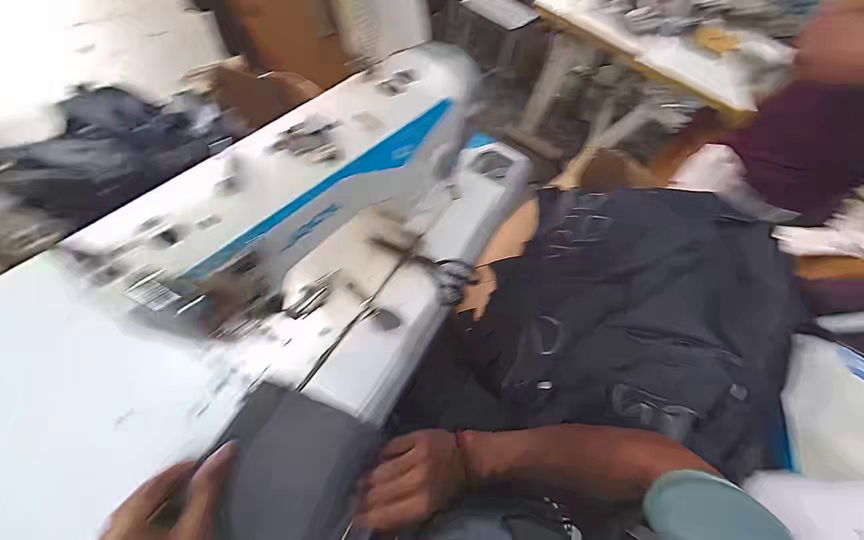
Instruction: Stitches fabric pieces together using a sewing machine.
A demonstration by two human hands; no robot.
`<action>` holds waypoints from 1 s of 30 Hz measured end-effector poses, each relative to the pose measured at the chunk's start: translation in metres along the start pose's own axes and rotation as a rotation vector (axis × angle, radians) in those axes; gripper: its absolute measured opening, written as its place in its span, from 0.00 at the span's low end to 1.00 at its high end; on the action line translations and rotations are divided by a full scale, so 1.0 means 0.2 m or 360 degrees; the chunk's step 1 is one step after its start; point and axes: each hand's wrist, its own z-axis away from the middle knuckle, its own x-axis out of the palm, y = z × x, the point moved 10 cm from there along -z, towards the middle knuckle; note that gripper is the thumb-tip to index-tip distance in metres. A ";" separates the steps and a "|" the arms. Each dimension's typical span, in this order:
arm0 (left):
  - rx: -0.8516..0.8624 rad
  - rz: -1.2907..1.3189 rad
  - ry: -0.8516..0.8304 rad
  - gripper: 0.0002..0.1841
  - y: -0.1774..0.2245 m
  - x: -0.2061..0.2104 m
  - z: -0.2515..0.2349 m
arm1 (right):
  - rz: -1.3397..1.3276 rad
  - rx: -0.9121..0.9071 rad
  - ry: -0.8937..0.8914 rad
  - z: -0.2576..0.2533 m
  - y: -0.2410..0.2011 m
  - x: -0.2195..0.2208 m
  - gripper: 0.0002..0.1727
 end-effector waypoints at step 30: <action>0.0162 -0.0146 -0.0224 0.13 0.41 0.22 -0.17 | -0.0502 0.1524 0.0483 -0.40 0.77 -0.27 0.07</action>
